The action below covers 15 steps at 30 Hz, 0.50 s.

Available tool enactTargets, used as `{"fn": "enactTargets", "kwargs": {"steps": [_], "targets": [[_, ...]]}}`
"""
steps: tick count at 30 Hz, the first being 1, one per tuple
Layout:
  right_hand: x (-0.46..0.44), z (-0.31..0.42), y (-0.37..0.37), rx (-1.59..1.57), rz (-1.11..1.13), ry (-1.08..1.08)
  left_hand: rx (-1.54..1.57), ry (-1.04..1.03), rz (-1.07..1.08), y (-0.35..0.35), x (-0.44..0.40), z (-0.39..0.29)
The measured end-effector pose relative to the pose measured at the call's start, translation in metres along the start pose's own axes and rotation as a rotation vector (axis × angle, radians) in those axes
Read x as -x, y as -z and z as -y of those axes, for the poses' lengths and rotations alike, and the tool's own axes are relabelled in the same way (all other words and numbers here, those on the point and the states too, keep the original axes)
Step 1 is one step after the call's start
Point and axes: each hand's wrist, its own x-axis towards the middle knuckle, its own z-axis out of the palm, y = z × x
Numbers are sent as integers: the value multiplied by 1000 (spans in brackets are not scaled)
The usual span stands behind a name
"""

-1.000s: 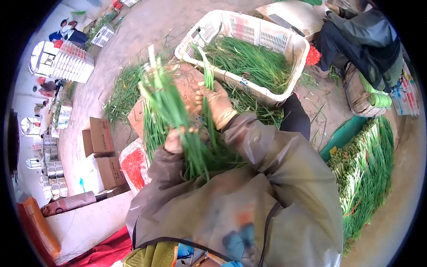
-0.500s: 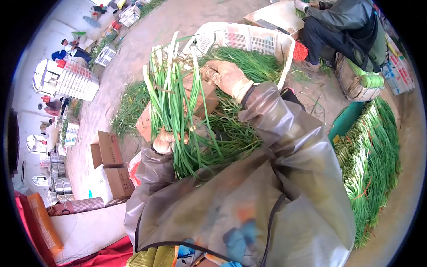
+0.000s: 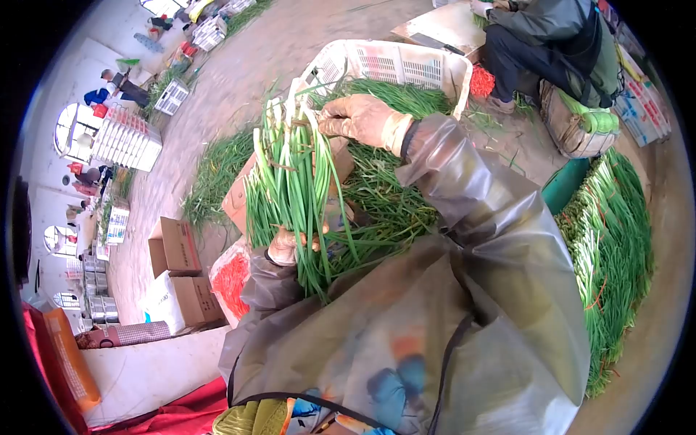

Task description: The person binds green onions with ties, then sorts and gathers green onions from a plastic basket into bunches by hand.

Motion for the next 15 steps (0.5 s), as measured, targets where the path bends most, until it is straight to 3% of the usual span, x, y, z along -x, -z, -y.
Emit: {"fn": "enactTargets", "kwargs": {"steps": [1,3,4,7,9,10,11,13,15], "targets": [[-1,-3,4,0,2,2,1,15,-8,-2,0,0],[1,7,12,-429,157,107,-7,22,-19,4,7,4],[9,18,16,-416,68,24,-15,30,-25,7,10,6],[18,22,47,-241,-230,177,96,-27,-44,0,19,9],[25,9,60,-450,-455,124,73,-45,-53,7,20,12],[22,-9,68,-203,-527,-3,63,-33,-47,11,20,14],[25,-24,59,-203,-524,-3,54,-20,-43,13,19,15],[30,-44,40,937,-522,65,27,7,-48,14,17,13],[26,-9,9,76,-185,-41,-17,-10,-29,15,12,16]]}}
